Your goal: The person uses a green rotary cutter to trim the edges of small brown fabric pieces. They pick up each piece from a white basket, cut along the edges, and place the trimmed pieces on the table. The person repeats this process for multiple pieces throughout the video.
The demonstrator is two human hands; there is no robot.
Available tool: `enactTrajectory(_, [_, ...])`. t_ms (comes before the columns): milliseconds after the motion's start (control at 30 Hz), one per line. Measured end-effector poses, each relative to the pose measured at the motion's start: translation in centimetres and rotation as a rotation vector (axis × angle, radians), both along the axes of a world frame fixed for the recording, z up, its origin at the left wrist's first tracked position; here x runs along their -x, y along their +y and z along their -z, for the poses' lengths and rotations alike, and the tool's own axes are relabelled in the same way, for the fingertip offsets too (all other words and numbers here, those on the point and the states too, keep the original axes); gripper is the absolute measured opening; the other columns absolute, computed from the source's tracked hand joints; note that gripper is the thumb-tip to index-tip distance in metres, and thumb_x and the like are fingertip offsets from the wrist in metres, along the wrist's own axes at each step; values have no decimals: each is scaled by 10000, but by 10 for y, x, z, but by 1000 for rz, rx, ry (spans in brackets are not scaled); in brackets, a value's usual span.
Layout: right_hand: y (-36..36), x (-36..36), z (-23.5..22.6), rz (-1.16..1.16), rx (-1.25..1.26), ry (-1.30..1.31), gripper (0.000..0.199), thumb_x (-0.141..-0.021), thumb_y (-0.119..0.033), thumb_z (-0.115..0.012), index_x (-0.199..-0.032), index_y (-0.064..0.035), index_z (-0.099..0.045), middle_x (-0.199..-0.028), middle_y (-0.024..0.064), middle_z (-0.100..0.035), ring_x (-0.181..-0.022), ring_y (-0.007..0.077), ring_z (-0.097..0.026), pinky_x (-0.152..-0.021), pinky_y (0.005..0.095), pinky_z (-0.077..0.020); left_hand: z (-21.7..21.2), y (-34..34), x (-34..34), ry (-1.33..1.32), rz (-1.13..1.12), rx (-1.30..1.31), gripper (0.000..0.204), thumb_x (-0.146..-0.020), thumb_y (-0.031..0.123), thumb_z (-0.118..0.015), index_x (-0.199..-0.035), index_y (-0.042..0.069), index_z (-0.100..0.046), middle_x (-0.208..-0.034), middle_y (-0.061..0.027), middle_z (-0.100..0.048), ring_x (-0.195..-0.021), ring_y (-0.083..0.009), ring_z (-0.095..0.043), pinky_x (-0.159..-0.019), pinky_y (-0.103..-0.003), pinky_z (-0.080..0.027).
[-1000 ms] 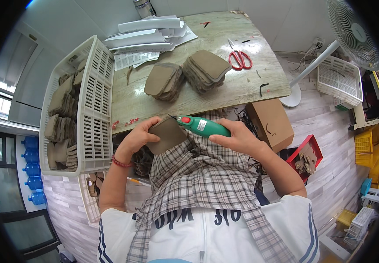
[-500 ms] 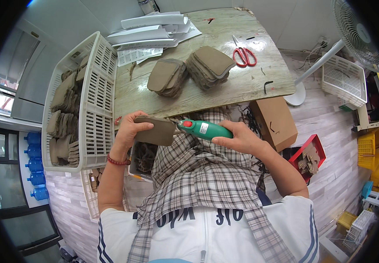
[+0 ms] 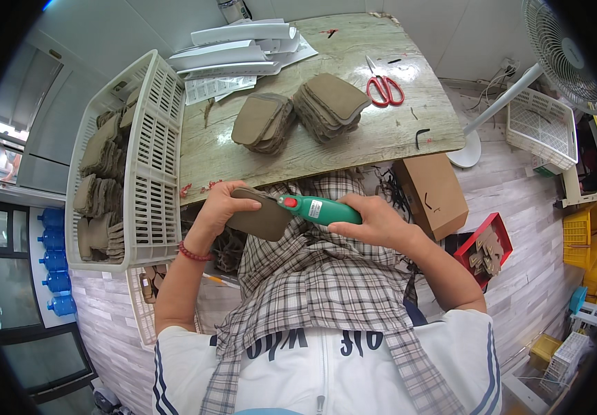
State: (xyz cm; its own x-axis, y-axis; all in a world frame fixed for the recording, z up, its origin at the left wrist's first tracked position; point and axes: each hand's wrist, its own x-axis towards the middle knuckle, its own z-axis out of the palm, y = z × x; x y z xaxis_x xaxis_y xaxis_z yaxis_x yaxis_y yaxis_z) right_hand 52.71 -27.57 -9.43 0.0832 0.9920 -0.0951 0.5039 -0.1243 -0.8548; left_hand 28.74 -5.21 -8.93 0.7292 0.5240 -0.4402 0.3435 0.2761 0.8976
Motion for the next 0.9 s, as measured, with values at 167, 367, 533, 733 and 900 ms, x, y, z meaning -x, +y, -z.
enactTrajectory(167, [4,4,3,-13,-29,5,453,-809,-282,-747,-1103,31,-603,-817,141,-636,-708,200,-625,-647,323,-496,2,-7,-6,-16,47,57,191,-726,-15,-750,-898,-13,-666,-826,-75,-699,-692,-122,-657,-645,-248,-532])
enactTrajectory(367, [10,10,-2,-7,58,52,464,-811,-297,-740,-1111,29,-602,-830,143,-642,-724,210,-632,-660,329,-500,6,-11,-8,33,93,127,197,-710,-20,-759,-885,-3,-670,-810,-70,-695,-681,-121,-653,-642,-248,-531])
enactTrajectory(533, [15,13,4,-37,52,67,458,-817,-307,-732,-1110,22,-606,-833,143,-642,-740,212,-632,-667,335,-502,12,-13,-9,47,134,191,260,-688,-31,-769,-930,-9,-677,-806,-65,-696,-694,-130,-659,-664,-249,-536])
enactTrajectory(733, [16,14,18,-20,22,125,466,-810,-357,-729,-1072,14,-623,-767,136,-649,-682,231,-645,-640,345,-508,17,-18,2,21,40,290,293,-731,-31,-721,-1021,-31,-676,-915,-93,-703,-784,-159,-674,-746,-272,-548])
enactTrajectory(900, [8,15,32,-19,-17,103,466,-811,-365,-724,-1072,9,-629,-793,140,-646,-693,228,-639,-644,341,-505,20,-20,20,-6,-76,363,274,-763,-21,-702,-1033,-55,-669,-950,-116,-703,-814,-177,-681,-767,-293,-553])
